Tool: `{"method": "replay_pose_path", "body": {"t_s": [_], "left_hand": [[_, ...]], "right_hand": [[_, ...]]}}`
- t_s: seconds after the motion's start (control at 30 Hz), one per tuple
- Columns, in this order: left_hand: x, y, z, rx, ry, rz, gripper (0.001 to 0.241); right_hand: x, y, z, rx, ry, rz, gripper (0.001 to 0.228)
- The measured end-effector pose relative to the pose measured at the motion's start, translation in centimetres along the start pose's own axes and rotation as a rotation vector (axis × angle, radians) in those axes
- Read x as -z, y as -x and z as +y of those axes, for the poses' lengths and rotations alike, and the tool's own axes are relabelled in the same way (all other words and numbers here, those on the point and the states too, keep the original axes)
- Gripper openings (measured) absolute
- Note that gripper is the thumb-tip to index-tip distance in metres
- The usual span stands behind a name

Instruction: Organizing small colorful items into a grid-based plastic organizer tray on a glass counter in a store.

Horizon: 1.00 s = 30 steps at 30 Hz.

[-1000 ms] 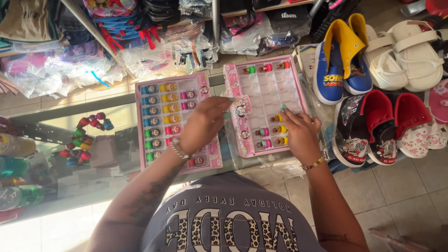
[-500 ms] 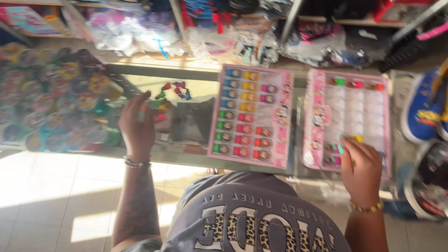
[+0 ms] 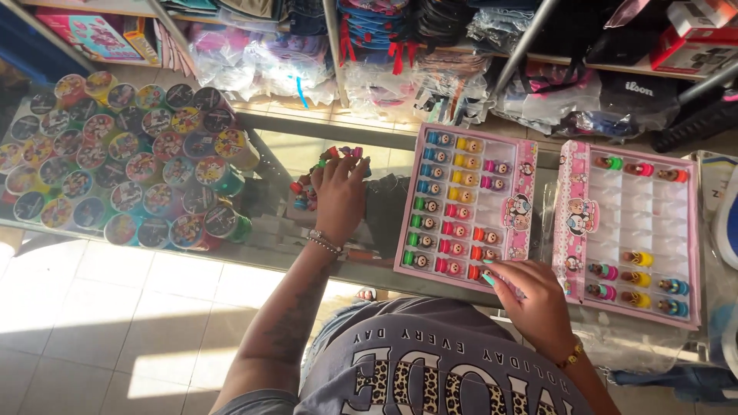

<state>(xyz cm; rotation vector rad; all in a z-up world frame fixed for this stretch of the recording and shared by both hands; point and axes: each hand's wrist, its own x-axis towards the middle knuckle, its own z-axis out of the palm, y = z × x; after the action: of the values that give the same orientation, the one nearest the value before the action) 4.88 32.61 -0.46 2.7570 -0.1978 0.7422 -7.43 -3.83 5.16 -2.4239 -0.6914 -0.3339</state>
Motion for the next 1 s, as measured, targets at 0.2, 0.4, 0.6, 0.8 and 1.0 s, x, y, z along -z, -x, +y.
{"method": "replay_pose_path", "body": {"t_s": [0.2,0.4,0.6,0.8,1.0], "left_hand": [[-0.4,-0.6,0.9,-0.111,-0.055,0.083,0.029],[4.5,-0.1,4.5,0.041,0.719,-0.193,0.033],[8.5,1.5,9.6,0.423,1.584,-0.495,0.037],[7.8,3.2,13.0,0.409,1.807,-0.647,0.034],[7.2,4.6,15.8,0.370,1.785,-0.739,0.044]], "right_hand": [[-1.1,1.3,-0.4,-0.099,-0.023,0.001,0.022],[-1.1,1.8,-0.7,-0.119,-0.077,-0.011,0.023],[-1.5,0.6,-1.3,-0.148,-0.171,0.120,0.026],[-0.2,-0.7,-2.5,-0.226,-0.435,0.163,0.036],[-1.3,0.8,-1.8,-0.327,-0.780,0.194,0.042]]}}
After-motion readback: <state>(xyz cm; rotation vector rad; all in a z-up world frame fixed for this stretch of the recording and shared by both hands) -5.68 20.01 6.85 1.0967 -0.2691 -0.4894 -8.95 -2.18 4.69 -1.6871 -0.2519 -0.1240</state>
